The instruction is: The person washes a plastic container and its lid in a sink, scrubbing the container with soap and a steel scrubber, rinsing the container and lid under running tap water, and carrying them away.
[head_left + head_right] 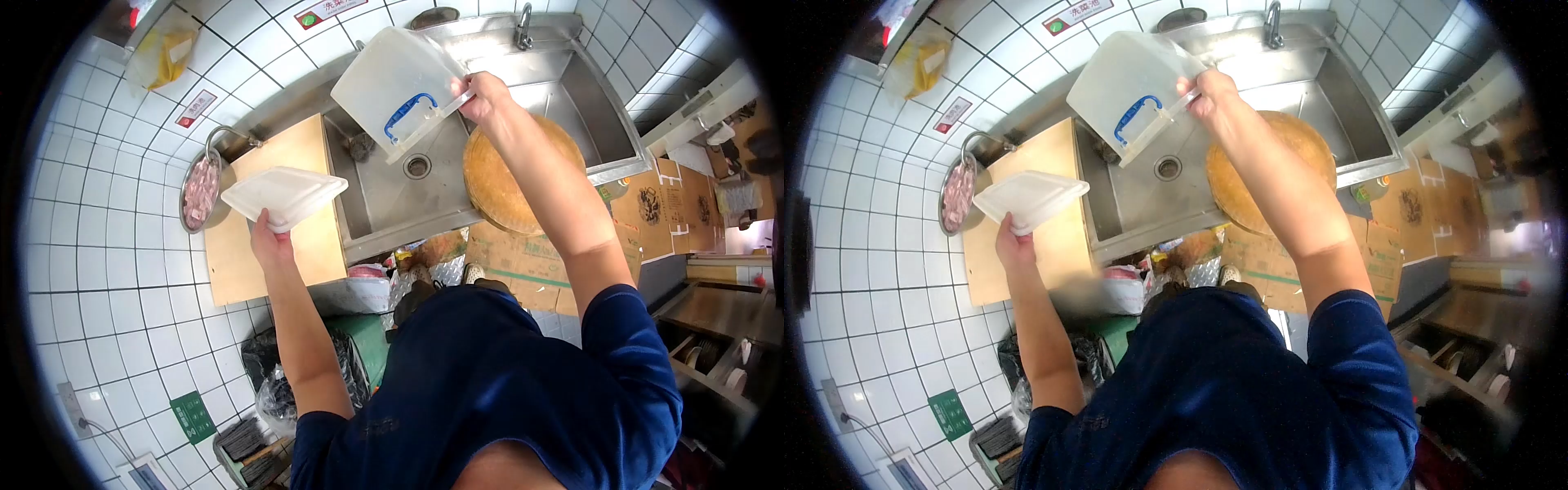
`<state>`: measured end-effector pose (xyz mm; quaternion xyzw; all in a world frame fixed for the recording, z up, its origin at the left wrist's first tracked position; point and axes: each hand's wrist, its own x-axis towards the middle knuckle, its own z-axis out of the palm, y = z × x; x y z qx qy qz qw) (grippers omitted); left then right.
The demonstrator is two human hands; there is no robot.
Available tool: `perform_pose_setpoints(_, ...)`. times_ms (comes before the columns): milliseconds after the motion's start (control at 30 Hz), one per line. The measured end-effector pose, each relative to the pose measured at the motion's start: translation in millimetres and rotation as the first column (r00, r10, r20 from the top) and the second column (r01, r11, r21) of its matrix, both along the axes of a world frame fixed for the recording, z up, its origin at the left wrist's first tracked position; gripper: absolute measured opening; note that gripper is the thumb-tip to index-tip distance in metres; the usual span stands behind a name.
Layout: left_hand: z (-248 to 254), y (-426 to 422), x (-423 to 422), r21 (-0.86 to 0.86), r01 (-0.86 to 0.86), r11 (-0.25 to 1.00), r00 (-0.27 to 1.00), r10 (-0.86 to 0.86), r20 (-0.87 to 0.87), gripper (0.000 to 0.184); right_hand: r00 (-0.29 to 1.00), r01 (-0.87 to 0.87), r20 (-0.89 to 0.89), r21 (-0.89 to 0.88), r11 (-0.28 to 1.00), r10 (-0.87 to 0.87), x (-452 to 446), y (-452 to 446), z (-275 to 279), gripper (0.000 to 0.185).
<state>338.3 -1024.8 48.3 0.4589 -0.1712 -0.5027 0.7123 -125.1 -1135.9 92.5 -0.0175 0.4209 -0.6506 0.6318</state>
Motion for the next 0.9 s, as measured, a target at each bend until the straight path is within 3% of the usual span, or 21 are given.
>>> perform_pose_setpoints(400,-8.5,-11.5,22.9,-0.061,0.128,0.99,0.992,-0.128,0.002,0.042,0.998,0.054,-0.01,-0.011,0.998,-0.054,27.3,9.4,4.5,0.022)
perform_pose_setpoints(500,-15.1,-21.2,40.0,-0.004,0.135,0.991,0.99,-0.135,-0.04,0.047,0.997,0.067,-0.028,0.014,0.998,-0.067,40.6,11.7,5.3,0.022)
perform_pose_setpoints(900,-21.9,-39.4,77.1,-0.031,0.149,0.988,0.988,-0.15,-0.035,0.045,0.994,0.096,-0.045,0.015,0.995,-0.095,79.2,10.7,3.3,0.021)
